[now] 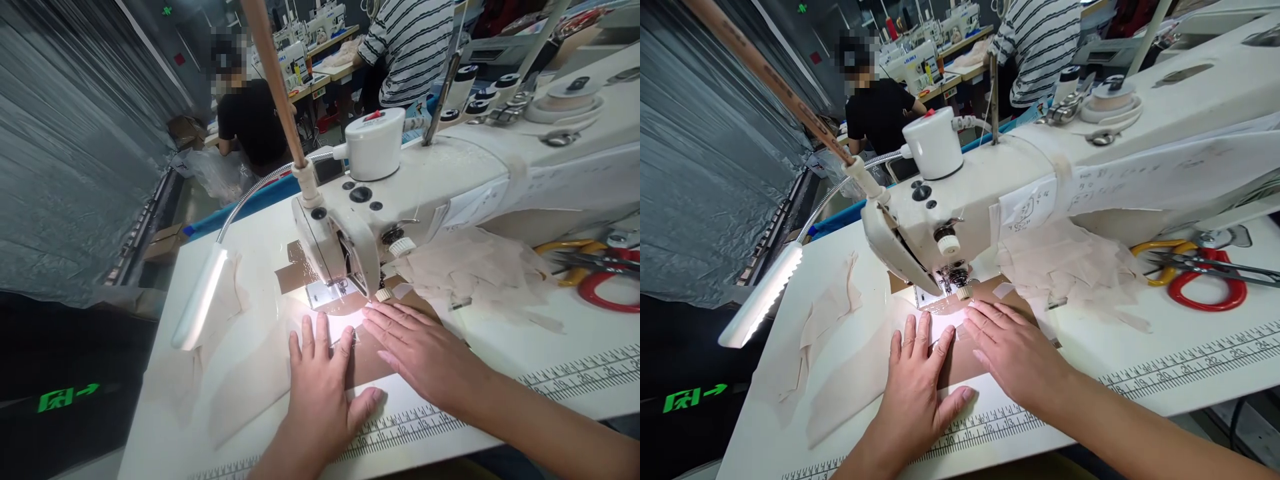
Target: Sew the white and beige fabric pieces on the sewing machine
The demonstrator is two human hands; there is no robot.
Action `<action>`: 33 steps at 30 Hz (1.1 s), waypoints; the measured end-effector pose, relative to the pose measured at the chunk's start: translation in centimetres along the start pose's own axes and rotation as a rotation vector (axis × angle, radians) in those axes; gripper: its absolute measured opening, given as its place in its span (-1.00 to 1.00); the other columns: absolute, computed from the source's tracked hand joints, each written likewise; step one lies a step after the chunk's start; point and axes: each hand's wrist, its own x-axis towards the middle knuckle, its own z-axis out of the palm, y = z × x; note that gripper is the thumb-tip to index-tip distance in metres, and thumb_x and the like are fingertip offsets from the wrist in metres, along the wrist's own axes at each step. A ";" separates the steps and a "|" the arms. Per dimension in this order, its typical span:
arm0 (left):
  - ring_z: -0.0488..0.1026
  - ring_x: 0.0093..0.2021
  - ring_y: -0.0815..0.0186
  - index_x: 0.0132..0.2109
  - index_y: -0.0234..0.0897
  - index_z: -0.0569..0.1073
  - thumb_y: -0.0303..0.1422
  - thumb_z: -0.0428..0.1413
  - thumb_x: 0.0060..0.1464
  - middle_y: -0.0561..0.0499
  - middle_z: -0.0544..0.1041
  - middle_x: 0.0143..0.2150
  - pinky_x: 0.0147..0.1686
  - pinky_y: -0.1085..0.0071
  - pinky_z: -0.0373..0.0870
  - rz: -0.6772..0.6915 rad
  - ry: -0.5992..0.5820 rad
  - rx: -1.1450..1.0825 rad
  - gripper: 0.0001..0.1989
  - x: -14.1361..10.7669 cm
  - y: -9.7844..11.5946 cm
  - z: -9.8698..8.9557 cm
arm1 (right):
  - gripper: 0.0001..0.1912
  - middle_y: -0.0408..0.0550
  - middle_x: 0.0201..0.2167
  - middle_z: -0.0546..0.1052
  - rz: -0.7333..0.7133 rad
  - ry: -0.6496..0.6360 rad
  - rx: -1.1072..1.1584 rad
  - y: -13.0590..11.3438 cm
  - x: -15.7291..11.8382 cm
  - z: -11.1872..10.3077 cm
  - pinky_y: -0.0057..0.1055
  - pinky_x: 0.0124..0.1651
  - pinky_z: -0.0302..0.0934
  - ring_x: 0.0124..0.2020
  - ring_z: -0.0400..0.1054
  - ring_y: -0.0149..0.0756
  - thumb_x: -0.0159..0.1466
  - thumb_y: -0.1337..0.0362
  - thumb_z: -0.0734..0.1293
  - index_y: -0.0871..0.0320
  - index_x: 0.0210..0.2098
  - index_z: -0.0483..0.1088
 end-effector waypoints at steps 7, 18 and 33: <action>-0.22 0.37 -0.30 0.36 -0.03 0.03 0.18 -0.06 0.08 -0.20 -0.14 0.42 0.16 -0.36 -0.09 -0.029 -0.041 -0.033 -0.21 0.0 -0.1 0.2 | -0.63 0.04 0.03 0.47 0.159 -0.079 0.012 0.3 0.5 -0.3 -0.10 0.04 0.16 0.04 0.27 -0.06 0.36 0.27 0.12 0.25 0.05 0.39; -0.27 0.40 -0.15 0.38 -0.15 -0.06 0.06 -0.08 0.18 -0.14 -0.22 0.44 0.22 -0.27 -0.07 -0.103 -0.129 0.018 -0.26 -2.6 -2.8 -1.3 | -0.63 0.04 0.02 0.46 0.163 -0.079 -0.023 0.4 0.6 0.1 -0.07 0.01 0.17 0.01 0.27 -0.03 0.36 0.25 0.13 0.21 0.04 0.41; -0.16 0.40 -0.08 0.37 -0.16 -0.04 -0.21 -0.04 0.25 -0.14 -0.03 0.41 0.23 -0.15 0.07 -0.160 0.169 0.061 -0.38 -8.5 -4.9 -1.1 | -0.56 0.28 0.15 0.35 -0.044 0.078 -0.052 0.5 0.5 0.1 -0.02 0.17 0.13 0.21 0.15 0.08 0.34 0.31 0.18 0.46 0.14 0.30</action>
